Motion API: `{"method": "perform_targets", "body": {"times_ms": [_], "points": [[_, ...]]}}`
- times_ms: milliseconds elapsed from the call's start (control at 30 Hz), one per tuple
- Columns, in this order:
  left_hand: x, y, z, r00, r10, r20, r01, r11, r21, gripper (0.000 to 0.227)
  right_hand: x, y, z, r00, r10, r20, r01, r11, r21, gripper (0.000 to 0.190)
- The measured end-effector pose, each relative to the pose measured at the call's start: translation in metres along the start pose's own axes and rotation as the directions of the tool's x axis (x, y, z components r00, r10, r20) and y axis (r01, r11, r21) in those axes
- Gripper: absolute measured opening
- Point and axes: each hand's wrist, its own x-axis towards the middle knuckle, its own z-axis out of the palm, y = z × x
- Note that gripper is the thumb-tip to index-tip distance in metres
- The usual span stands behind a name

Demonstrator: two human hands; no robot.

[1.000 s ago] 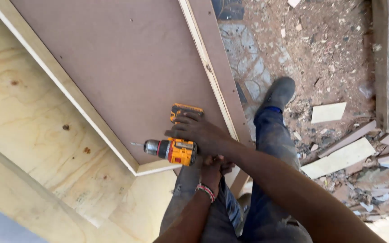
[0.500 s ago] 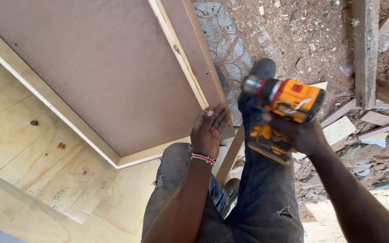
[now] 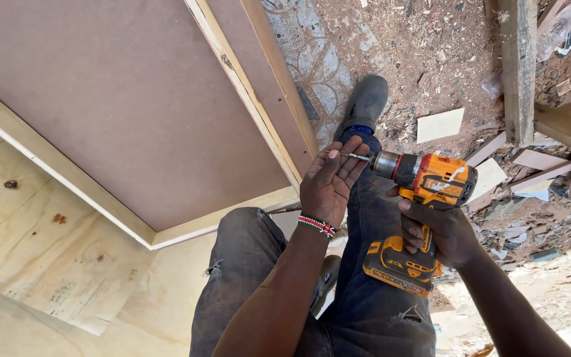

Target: Attaching a wooden frame to a structure using a power drill and screws

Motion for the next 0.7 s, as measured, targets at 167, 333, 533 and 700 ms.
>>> {"method": "perform_targets", "body": {"times_ms": [167,333,533,700], "points": [[-0.001,0.0,-0.002,0.999,-0.026,-0.024,0.026,0.999,-0.027,0.028,-0.003,0.001,0.004,1.0,-0.019,0.002,0.019,1.0,0.019,0.018],[-0.005,0.008,-0.001,0.999,-0.031,-0.029,0.031,0.999,0.023,0.029,-0.003,0.014,-0.025,0.969,-0.224,0.105,0.247,0.898,-0.363,0.02],[-0.014,0.01,-0.004,0.989,-0.088,-0.119,0.09,0.996,0.009,0.029,-0.003,0.076,-0.11,0.583,-0.303,0.754,0.541,-0.547,-0.639,0.069],[0.008,-0.025,-0.056,0.984,-0.089,-0.153,0.079,0.994,-0.071,0.029,-0.001,0.058,-0.035,0.866,-0.371,0.336,0.444,0.263,-0.856,0.047]]}}
